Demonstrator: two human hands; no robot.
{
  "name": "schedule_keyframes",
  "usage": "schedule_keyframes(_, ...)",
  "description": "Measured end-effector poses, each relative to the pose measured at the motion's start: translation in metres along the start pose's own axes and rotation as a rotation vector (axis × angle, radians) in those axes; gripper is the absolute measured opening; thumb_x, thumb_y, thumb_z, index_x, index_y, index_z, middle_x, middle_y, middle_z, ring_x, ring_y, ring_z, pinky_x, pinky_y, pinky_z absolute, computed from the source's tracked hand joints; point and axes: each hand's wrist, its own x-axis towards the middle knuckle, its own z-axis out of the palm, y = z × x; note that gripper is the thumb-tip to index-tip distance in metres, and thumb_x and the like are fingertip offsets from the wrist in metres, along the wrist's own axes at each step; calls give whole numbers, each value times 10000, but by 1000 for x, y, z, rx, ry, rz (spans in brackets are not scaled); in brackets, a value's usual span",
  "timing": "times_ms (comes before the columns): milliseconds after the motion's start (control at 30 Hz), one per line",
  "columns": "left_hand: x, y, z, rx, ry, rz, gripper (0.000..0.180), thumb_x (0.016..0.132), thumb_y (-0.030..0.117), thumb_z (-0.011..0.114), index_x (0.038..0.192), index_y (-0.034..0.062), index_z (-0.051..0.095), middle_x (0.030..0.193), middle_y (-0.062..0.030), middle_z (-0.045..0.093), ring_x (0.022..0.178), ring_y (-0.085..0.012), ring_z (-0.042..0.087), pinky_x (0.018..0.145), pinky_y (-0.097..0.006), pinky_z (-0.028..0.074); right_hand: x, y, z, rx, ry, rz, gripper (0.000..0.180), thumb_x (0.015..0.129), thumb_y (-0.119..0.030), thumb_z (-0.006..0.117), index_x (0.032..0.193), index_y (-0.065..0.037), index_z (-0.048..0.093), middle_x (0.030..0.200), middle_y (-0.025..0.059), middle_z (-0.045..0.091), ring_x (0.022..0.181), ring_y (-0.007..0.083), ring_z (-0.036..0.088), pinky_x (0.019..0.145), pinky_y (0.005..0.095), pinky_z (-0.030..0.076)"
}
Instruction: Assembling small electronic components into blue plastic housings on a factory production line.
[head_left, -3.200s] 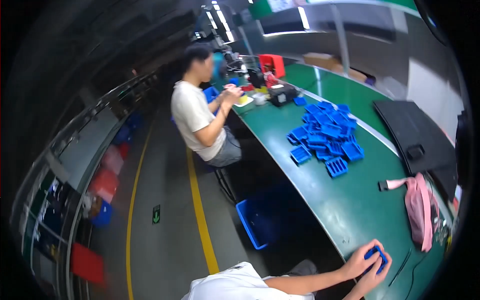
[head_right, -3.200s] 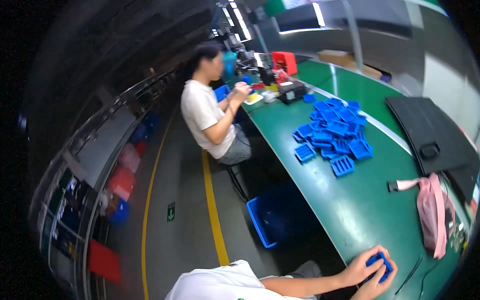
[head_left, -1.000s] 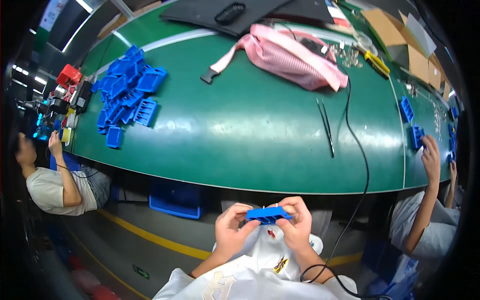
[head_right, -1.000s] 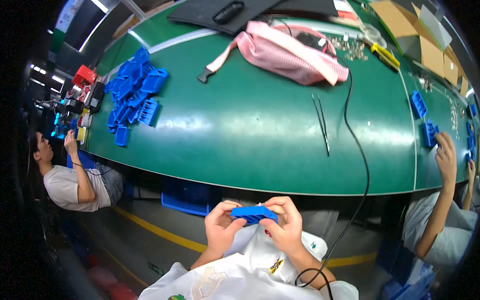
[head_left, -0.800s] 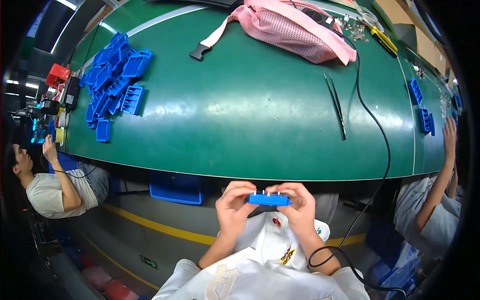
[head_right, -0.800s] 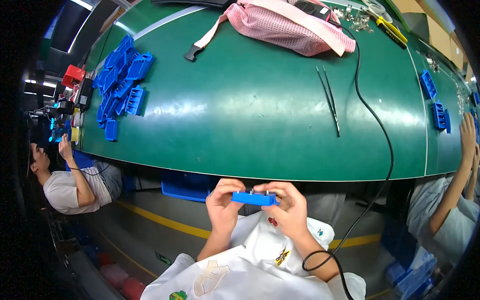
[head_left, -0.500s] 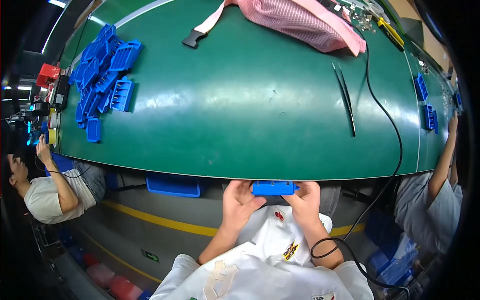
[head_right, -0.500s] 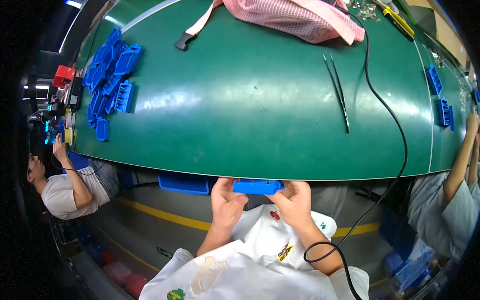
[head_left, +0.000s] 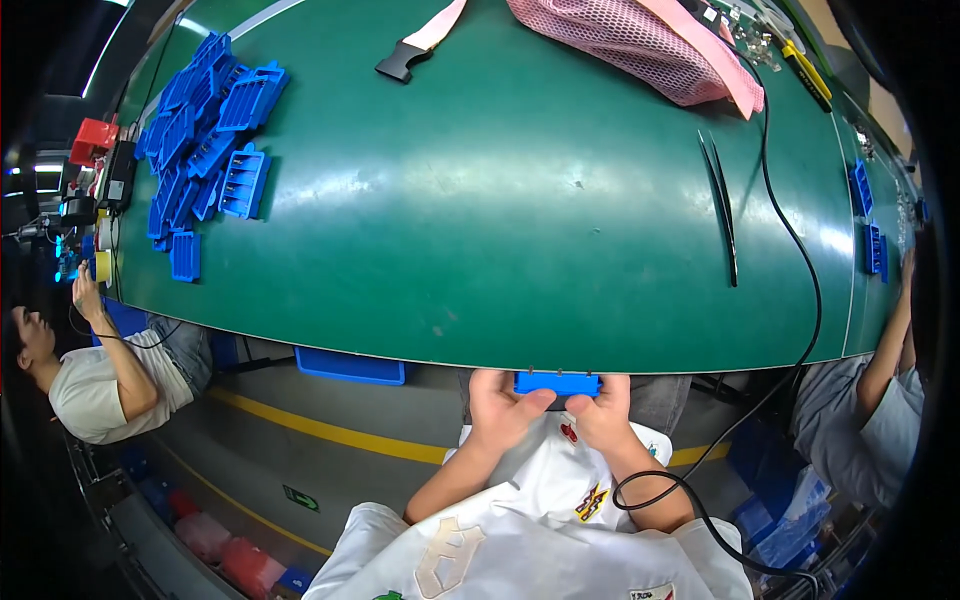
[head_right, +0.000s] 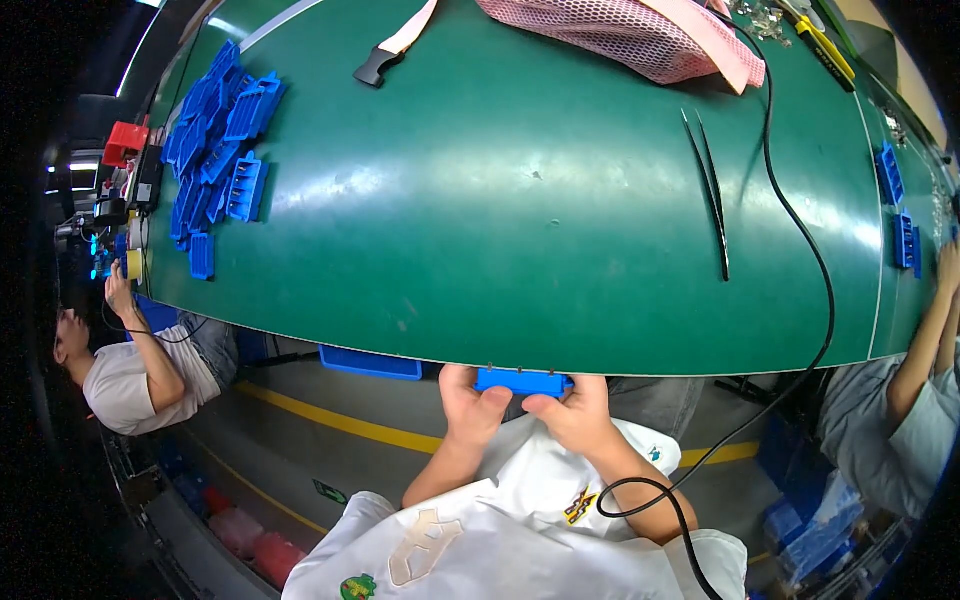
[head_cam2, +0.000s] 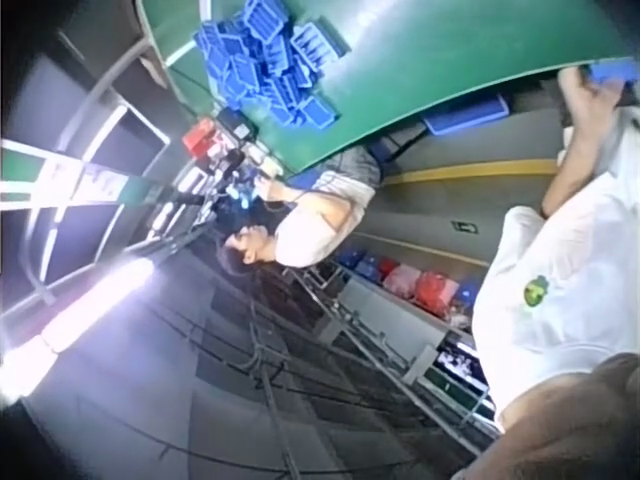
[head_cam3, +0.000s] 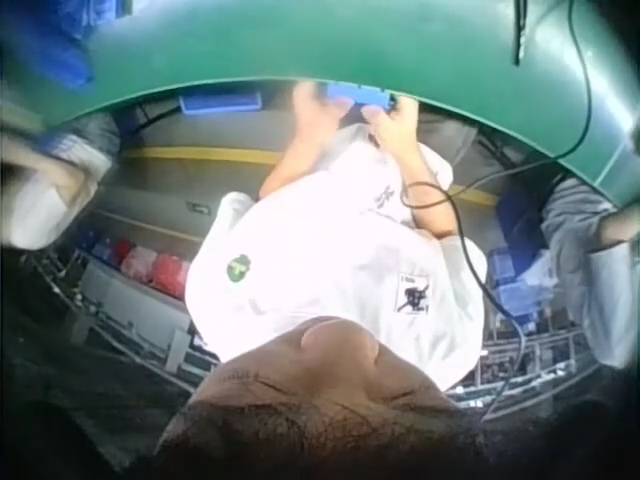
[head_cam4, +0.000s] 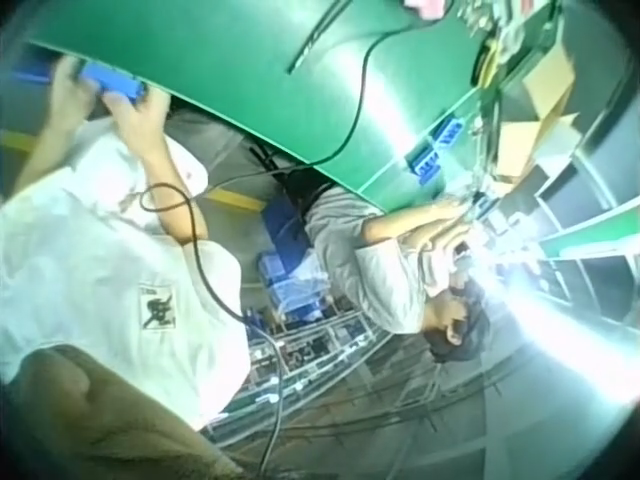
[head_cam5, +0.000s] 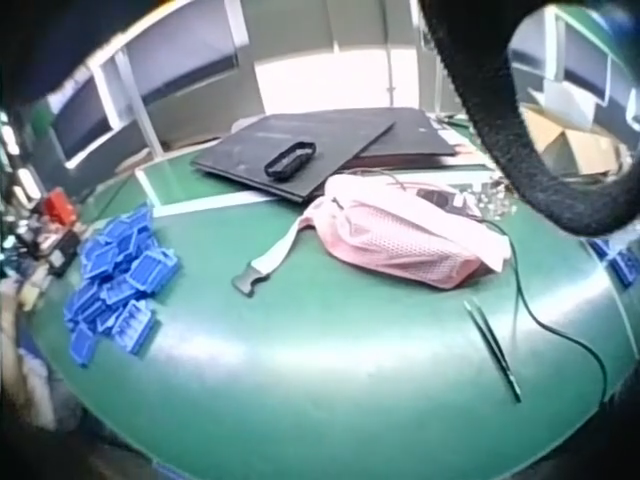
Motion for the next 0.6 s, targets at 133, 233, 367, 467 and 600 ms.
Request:
schedule_keyframes(133, 1, 1, -1, -31, -19, -2, 540, 713, 150, 765, 1137, -32, 486, 1119, -114, 533, 1033, -191, 520, 878, -326, 430, 1, -4, 7, -6, 70, -2, 529, 721, -285, 763, 1114, -16, 533, 1102, 66, 540, 1004, 163, 516, 868, 323, 423)
schedule_keyframes(233, 2, 8, 0, -7, -64, -8, 545, 709, 113, 759, 1152, -32, 476, 1116, -115, 532, 1030, -195, 521, 878, -328, 429, 3, -6, 6, -8, 63, -20, 485, 733, -221, 751, 1111, -9, 533, 1098, 67, 544, 995, 164, 518, 859, 319, 426)
schedule_keyframes(367, 2, 15, 3, -54, -110, -89, 479, 708, 49, 740, 1110, -25, 489, 1107, -116, 532, 1032, -195, 521, 886, -321, 419, 4, -15, 2, -38, 67, 25, 417, 731, -139, 700, 1092, -1, 544, 1079, 73, 557, 981, 169, 529, 846, 319, 434)
schedule_keyframes(467, -1, 13, 3, 0, -187, -53, 406, 701, -23, 715, 1045, -4, 501, 1099, -108, 535, 1020, -186, 518, 886, -316, 412, 5, -20, -11, -58, -13, 87, 354, 716, -120, 677, 1030, 7, 576, 1011, 88, 591, 936, 175, 556, 824, 315, 447)
schedule_keyframes(600, -6, 13, 5, 101, -221, -32, 332, 683, -63, 709, 943, 21, 521, 1074, -111, 543, 998, -185, 522, 874, -313, 412, 6, -27, -12, -111, -92, 57, 250, 702, -111, 654, 910, 20, 610, 909, 119, 632, 857, 178, 591, 778, 298, 468)
